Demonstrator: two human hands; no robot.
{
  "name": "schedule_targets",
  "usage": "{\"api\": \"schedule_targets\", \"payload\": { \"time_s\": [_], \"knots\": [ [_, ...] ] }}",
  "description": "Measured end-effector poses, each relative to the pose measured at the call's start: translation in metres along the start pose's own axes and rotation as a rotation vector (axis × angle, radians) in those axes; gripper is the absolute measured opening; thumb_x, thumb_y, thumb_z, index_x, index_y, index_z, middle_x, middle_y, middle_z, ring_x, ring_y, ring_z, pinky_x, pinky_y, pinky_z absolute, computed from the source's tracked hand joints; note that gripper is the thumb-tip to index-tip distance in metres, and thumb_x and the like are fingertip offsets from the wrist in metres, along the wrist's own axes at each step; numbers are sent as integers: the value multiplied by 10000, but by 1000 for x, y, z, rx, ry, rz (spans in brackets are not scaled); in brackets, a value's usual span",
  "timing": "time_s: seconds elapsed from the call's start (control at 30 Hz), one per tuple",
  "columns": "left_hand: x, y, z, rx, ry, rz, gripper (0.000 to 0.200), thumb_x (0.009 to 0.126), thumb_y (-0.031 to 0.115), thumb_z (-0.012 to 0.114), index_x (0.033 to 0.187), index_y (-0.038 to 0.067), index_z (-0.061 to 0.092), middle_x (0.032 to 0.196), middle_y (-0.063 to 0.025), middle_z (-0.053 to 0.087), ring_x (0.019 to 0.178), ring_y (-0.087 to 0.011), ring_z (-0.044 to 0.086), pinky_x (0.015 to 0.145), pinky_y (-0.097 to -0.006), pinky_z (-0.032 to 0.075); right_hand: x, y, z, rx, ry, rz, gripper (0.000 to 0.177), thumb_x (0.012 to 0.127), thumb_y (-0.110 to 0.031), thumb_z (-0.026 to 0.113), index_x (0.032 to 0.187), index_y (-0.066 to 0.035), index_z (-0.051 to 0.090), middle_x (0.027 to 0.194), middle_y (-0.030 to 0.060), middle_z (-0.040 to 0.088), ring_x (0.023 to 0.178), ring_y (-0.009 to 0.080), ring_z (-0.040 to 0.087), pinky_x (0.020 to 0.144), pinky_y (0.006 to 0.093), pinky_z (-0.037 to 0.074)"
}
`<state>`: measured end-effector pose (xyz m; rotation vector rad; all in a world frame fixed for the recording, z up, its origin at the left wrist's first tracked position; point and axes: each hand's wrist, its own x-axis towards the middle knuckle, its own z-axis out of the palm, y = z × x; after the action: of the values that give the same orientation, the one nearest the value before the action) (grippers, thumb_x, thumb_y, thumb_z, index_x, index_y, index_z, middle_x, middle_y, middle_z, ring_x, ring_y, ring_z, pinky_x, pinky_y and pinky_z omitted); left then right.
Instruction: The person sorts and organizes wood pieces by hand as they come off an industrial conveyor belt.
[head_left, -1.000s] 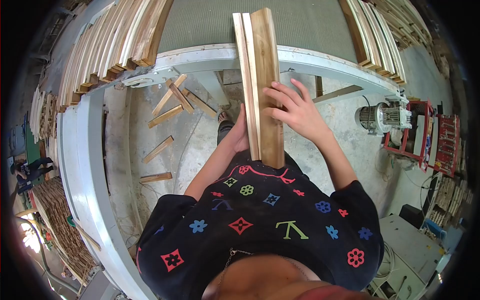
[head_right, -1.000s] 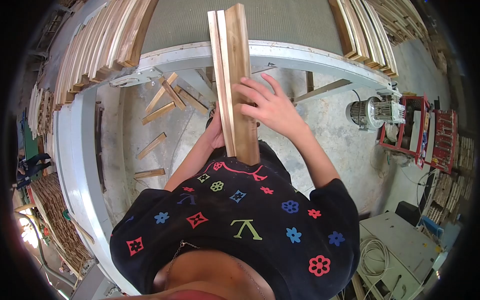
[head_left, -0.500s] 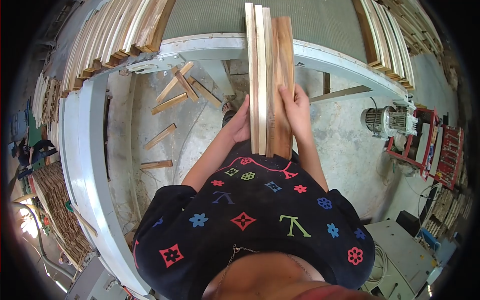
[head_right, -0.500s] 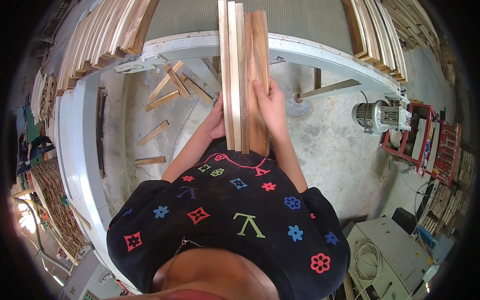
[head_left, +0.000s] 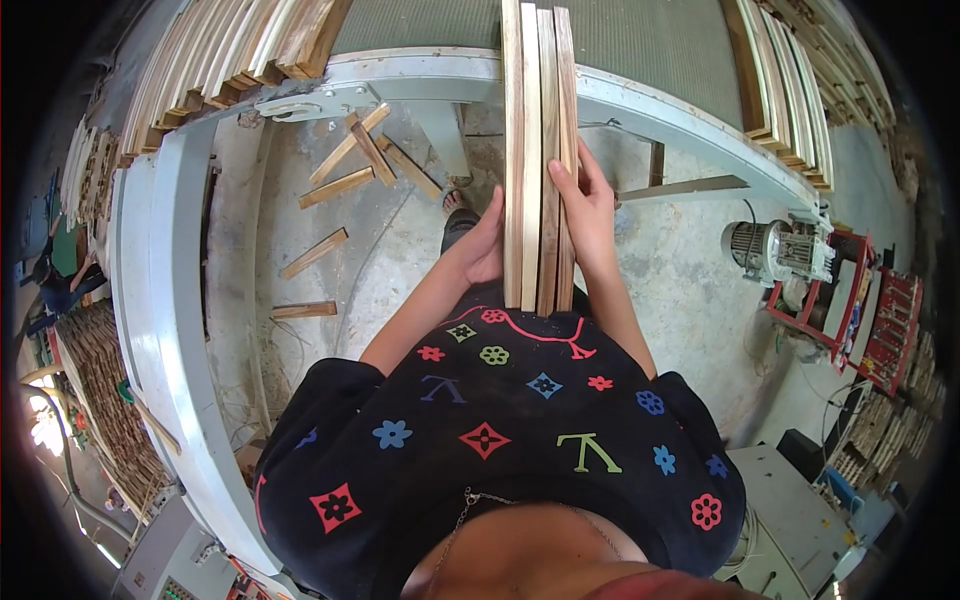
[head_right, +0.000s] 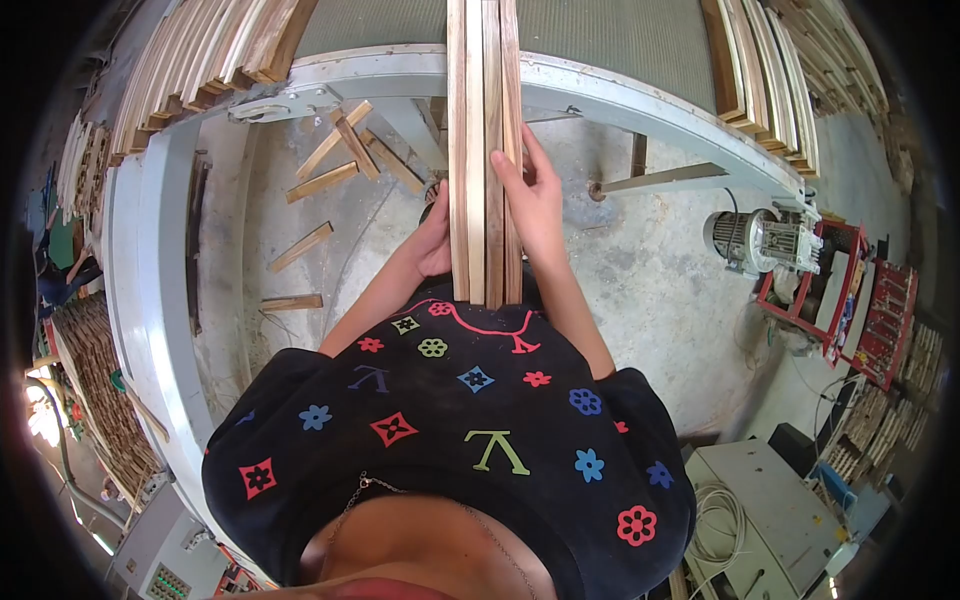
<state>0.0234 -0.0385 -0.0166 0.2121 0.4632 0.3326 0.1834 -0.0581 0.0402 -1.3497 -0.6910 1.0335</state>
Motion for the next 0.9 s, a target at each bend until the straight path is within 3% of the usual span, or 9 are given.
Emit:
{"api": "schedule_targets", "payload": {
  "time_s": [0.17,0.2,0.3,0.33,0.47,0.53,0.67,0.9],
  "knots": [
    [-13,-26,-4,-27,73,31,870,942,724,375,1563,121,293,1541,-130,419,1400,-280,436,1142,-474,392,-6,14,1,14,18,47,611,957,-167,693,1486,9,443,1080,98,684,944,116,636,830,256,504],
    [-11,-24,-2,-60,66,12,869,943,728,369,1561,120,303,1539,-129,426,1392,-287,447,1145,-474,386,-2,9,1,-29,-4,51,583,981,-197,663,1481,10,448,1187,118,663,971,116,633,846,259,510],
    [-5,2,4,-65,-132,18,854,960,720,341,1549,101,329,1520,-139,450,1375,-293,468,1145,-477,383,26,5,3,-5,-66,-66,583,1024,-309,588,1492,2,434,1280,130,628,934,103,622,812,250,519],
    [-6,13,13,-44,-164,62,880,955,736,332,1531,72,353,1498,-151,476,1355,-299,492,1138,-476,390,32,-6,2,137,-164,-34,650,1044,-427,508,1542,-38,355,1371,131,576,959,105,612,826,258,520],
    [-34,63,63,-22,-294,237,743,977,519,573,1499,30,372,1449,-166,518,1304,-297,548,1091,-469,461,22,-76,-13,19,-479,-63,739,1025,-479,521,1592,-97,242,1376,123,536,996,125,599,868,289,505],
    [-34,83,81,17,-247,326,704,1011,528,499,1491,29,376,1395,-162,553,1273,-266,575,1054,-447,500,13,-109,-15,-44,-592,-150,777,1013,-480,547,1604,-106,210,1331,101,528,992,131,585,864,292,497],
    [-26,110,90,83,-209,376,668,1032,546,433,1475,46,411,1359,-132,581,1226,-228,605,998,-394,540,-3,-125,-5,-54,-599,-330,808,1008,-428,580,1607,-66,176,1130,44,493,973,127,495,841,279,458],
    [-33,111,106,165,-289,482,647,1041,530,427,1476,50,417,1355,-122,585,1223,-219,600,1020,-395,513,-7,-114,5,-35,-478,-287,845,1000,-571,505,1600,-65,193,1232,76,515,1019,135,482,900,296,422]
  ]
}}
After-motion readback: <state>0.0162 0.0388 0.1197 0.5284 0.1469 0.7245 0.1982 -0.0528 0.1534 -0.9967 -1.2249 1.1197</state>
